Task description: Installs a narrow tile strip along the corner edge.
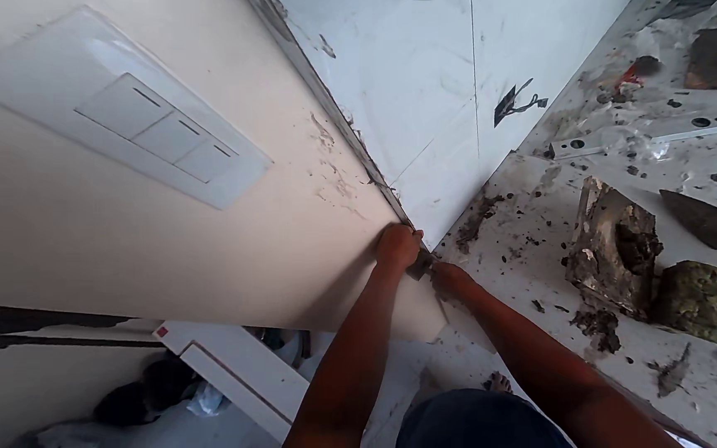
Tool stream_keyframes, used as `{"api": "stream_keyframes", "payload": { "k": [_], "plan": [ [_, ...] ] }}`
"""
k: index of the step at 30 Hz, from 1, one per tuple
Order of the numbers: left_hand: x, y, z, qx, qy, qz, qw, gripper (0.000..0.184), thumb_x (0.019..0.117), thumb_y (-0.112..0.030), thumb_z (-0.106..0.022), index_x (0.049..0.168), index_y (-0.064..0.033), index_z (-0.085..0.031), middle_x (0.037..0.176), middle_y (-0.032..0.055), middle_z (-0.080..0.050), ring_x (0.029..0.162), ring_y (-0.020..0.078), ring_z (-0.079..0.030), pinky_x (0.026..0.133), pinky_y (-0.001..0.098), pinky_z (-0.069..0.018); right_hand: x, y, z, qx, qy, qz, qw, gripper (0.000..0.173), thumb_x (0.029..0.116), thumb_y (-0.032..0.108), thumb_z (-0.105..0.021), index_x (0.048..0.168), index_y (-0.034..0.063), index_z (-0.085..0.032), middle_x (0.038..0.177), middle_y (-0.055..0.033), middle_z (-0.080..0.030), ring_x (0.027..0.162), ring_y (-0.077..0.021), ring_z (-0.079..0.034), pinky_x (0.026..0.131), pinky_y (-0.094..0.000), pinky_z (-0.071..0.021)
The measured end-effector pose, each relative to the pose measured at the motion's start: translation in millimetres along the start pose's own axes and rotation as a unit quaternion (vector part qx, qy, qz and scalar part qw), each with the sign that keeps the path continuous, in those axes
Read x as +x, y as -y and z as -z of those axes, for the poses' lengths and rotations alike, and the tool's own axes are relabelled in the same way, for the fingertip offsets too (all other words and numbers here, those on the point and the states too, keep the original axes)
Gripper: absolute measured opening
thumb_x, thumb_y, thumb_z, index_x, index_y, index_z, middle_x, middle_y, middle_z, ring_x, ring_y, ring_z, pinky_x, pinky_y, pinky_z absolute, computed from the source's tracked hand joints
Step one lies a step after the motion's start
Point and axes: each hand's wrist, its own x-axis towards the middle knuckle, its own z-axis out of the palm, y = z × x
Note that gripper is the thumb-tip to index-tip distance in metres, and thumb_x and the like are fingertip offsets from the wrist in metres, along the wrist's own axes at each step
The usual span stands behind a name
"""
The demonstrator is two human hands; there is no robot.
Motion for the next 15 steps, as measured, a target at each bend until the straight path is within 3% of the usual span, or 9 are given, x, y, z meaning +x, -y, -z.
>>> {"api": "stream_keyframes", "payload": {
  "k": [15],
  "plan": [
    [-0.5, 0.9, 0.4, 0.0, -0.001, -0.006, 1.0, 0.05, 0.1098, -0.04, -0.043, 0.099, 0.0002, -0.07, 0.099, 0.02, -0.07, 0.101, 0.0357, -0.068, 0.09, 0.0576, -0.052, 6.9, -2.4, -12.4, 0.093, -0.021, -0.004, 0.995, 0.034, 0.1099, 0.023, -0.042, 0.129, 0.0017, -0.061, 0.122, -0.0197, -0.065, 0.111, -0.0311, -0.065, 0.097, -0.0511, -0.0505]
  ]
}}
